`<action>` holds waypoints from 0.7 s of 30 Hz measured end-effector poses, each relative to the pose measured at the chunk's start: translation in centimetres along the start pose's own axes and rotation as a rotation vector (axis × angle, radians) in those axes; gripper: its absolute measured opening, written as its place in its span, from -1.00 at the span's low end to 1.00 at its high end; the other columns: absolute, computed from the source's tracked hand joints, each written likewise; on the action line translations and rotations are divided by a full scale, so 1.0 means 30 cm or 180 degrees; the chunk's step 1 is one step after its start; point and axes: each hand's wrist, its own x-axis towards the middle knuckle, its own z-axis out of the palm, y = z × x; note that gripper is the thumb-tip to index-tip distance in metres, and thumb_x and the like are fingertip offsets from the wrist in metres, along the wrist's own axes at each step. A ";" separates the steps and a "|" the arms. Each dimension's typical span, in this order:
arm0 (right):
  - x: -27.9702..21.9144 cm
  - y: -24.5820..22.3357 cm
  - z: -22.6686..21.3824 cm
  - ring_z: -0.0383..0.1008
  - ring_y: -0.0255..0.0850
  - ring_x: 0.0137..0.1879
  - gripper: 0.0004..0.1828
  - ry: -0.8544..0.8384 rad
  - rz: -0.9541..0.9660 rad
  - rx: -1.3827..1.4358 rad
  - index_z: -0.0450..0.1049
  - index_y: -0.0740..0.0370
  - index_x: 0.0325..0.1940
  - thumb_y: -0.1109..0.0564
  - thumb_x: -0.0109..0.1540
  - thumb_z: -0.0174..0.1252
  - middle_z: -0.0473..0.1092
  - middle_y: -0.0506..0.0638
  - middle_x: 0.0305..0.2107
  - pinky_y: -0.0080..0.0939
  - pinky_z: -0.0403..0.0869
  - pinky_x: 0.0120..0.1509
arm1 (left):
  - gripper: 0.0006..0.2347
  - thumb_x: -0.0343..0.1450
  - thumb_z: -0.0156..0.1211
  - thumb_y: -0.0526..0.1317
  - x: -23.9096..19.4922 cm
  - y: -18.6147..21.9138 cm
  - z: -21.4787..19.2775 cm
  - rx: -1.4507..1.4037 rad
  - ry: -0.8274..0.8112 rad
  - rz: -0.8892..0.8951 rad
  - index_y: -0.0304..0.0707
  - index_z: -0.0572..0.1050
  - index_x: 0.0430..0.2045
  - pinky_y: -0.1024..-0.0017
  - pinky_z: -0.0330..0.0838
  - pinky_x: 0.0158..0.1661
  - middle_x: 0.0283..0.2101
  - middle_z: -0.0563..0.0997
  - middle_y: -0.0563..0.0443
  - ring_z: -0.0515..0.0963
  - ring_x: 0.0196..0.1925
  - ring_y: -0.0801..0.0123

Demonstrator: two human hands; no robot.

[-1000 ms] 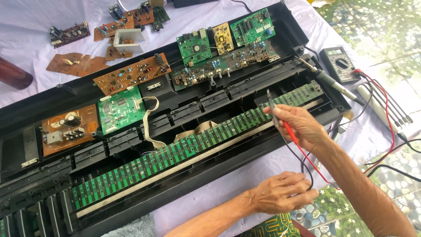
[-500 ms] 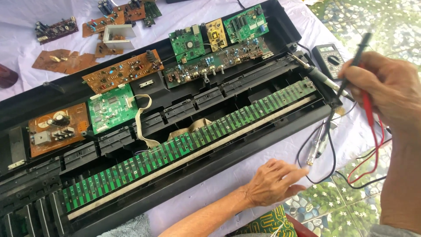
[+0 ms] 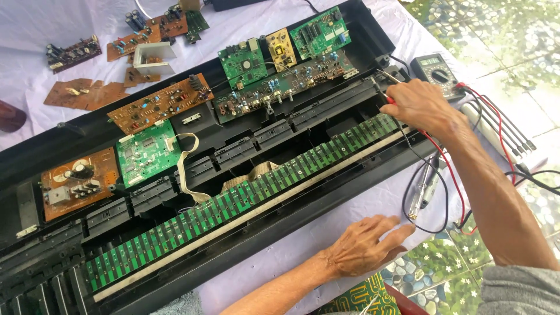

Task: The person uses a multimeter to test various points on the circuit boards of a disassembled electronic device. They move the probes across different components and sections of the boards, checking for electrical continuity or voltage.

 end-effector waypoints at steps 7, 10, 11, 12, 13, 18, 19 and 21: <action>0.064 -0.033 0.033 -0.07 -0.35 -0.58 -0.48 -0.0151 0.0035 0.0281 0.10 0.02 -0.52 -0.20 0.38 0.10 0.03 -0.22 -0.66 -0.30 0.07 -0.55 | -0.54 0.73 -0.15 -0.30 -0.028 -0.001 0.010 -0.0094 -0.0675 -0.0184 0.27 -0.02 0.54 -0.08 0.42 0.12 0.28 0.36 -0.47 0.45 0.18 -0.38; 0.083 -0.028 0.043 -0.01 -0.33 -0.63 -0.48 0.0059 0.0186 0.0707 0.15 0.06 -0.54 -0.10 0.37 0.22 0.06 -0.20 -0.69 -0.28 0.08 -0.56 | -0.30 0.64 -0.09 -0.59 -0.025 -0.017 0.035 0.0158 -0.0922 0.0132 0.22 -0.14 0.59 0.20 0.29 -0.04 0.06 0.32 -0.17 0.28 -0.14 0.10; 0.084 -0.025 0.042 0.04 -0.32 -0.65 -0.51 0.0075 0.0183 0.0840 0.23 0.12 -0.51 -0.10 0.38 0.24 0.11 -0.16 -0.71 -0.29 0.13 -0.55 | -0.46 0.56 0.08 -0.49 -0.022 -0.020 0.044 0.0127 -0.0838 0.0168 -0.04 0.06 0.42 0.14 0.35 -0.02 0.08 0.38 -0.26 0.36 -0.05 -0.02; 0.088 -0.023 0.041 0.10 -0.30 -0.66 -0.52 0.0090 0.0173 0.0969 0.31 0.18 -0.48 -0.09 0.40 0.26 0.17 -0.13 -0.72 -0.30 0.18 -0.55 | -0.56 0.49 0.25 -0.39 -0.017 -0.024 0.054 0.0097 -0.0750 0.0200 -0.31 0.26 0.26 0.08 0.41 -0.01 0.10 0.43 -0.36 0.45 0.04 -0.14; 0.074 -0.022 0.028 0.10 -0.30 -0.66 -0.52 0.0084 0.0181 0.0977 0.31 0.18 -0.48 -0.09 0.40 0.26 0.17 -0.13 -0.72 -0.30 0.18 -0.55 | -0.56 0.49 0.25 -0.39 -0.017 -0.029 0.065 0.0089 -0.0759 0.0198 -0.31 0.26 0.26 0.08 0.41 -0.01 0.10 0.43 -0.36 0.45 0.04 -0.14; 0.038 -0.008 -0.001 0.11 -0.29 -0.67 -0.56 0.0266 0.0253 0.1368 0.31 0.18 -0.47 0.01 0.39 0.31 0.20 -0.09 -0.73 -0.32 0.13 -0.59 | -0.76 0.63 -0.03 -0.17 -0.030 -0.039 0.091 -0.0087 -0.0258 -0.0323 -0.43 0.49 -0.14 0.29 0.47 -0.28 -0.28 0.50 -0.15 0.49 -0.32 0.20; 0.042 -0.014 0.002 0.11 -0.29 -0.67 -0.56 0.0268 0.0264 0.1373 0.31 0.18 -0.47 0.01 0.39 0.31 0.20 -0.09 -0.73 -0.32 0.13 -0.59 | -0.76 0.63 -0.03 -0.17 -0.011 -0.026 0.065 -0.0094 -0.0266 -0.0317 -0.43 0.49 -0.14 0.29 0.47 -0.28 -0.28 0.50 -0.15 0.49 -0.32 0.20; 0.057 -0.029 0.001 0.08 -0.23 -0.61 -0.44 0.0274 0.0310 0.0998 0.21 0.18 -0.53 -0.09 0.35 0.34 0.14 -0.09 -0.75 -0.19 0.17 -0.49 | -0.81 0.56 0.18 -0.18 0.028 -0.006 0.008 -0.0033 0.0112 -0.0552 -0.31 0.47 -0.38 0.31 0.41 -0.37 -0.34 0.48 -0.08 0.49 -0.40 0.19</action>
